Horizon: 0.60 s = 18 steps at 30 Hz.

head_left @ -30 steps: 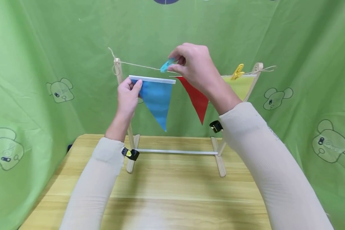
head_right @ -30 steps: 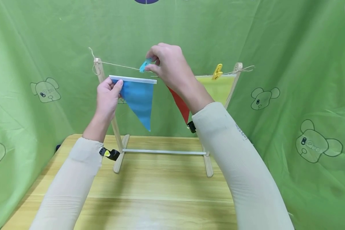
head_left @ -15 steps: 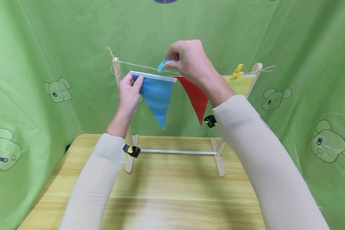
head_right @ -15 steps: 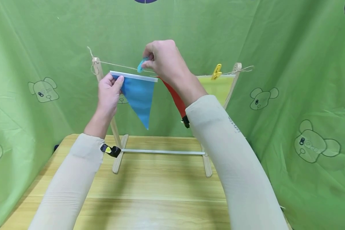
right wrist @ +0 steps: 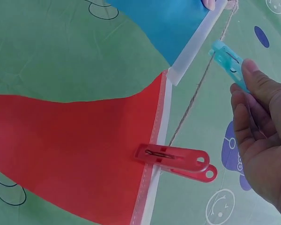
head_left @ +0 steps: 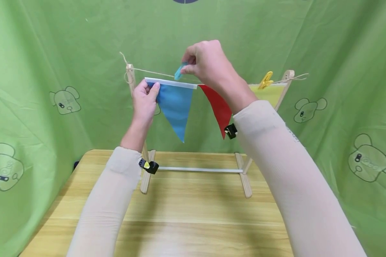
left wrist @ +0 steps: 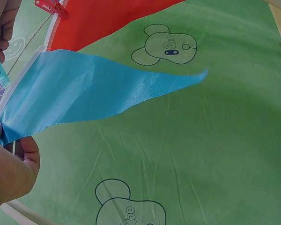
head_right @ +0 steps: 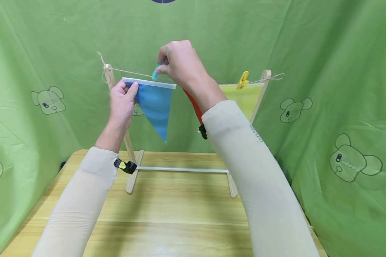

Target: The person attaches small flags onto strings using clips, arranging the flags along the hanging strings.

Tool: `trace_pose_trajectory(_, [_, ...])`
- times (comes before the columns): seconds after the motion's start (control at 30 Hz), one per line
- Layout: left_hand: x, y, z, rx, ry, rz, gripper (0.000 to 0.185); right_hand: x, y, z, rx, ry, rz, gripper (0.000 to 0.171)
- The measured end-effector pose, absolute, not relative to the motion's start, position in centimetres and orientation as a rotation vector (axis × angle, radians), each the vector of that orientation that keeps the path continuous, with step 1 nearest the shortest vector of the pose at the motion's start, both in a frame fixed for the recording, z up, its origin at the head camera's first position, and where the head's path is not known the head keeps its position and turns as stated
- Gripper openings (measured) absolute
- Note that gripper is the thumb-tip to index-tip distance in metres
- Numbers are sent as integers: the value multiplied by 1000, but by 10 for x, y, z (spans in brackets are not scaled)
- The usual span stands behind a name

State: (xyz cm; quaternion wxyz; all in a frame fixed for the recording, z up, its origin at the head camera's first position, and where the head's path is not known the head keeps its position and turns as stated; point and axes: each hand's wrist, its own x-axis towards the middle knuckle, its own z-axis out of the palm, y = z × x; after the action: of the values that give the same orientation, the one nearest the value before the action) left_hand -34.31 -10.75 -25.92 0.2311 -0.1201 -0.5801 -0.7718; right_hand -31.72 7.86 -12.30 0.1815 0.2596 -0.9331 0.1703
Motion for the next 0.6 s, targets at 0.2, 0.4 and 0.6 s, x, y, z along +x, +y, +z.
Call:
trace_pose_trajectory(0.2, [-344,-108,-259,-300,-1575,-2164,10,-320,76,-124,713,-2686,483,24])
trace_pose_trajectory(0.4, [-344,-107,-257,-307,-1555,-2160,8,-323,73,-126,706,-2707,482,25])
trace_pose_trajectory(0.6, [-346,-107,-255,-316,-1537,-2163,9,-325,72,-127,701,-2725,489,23])
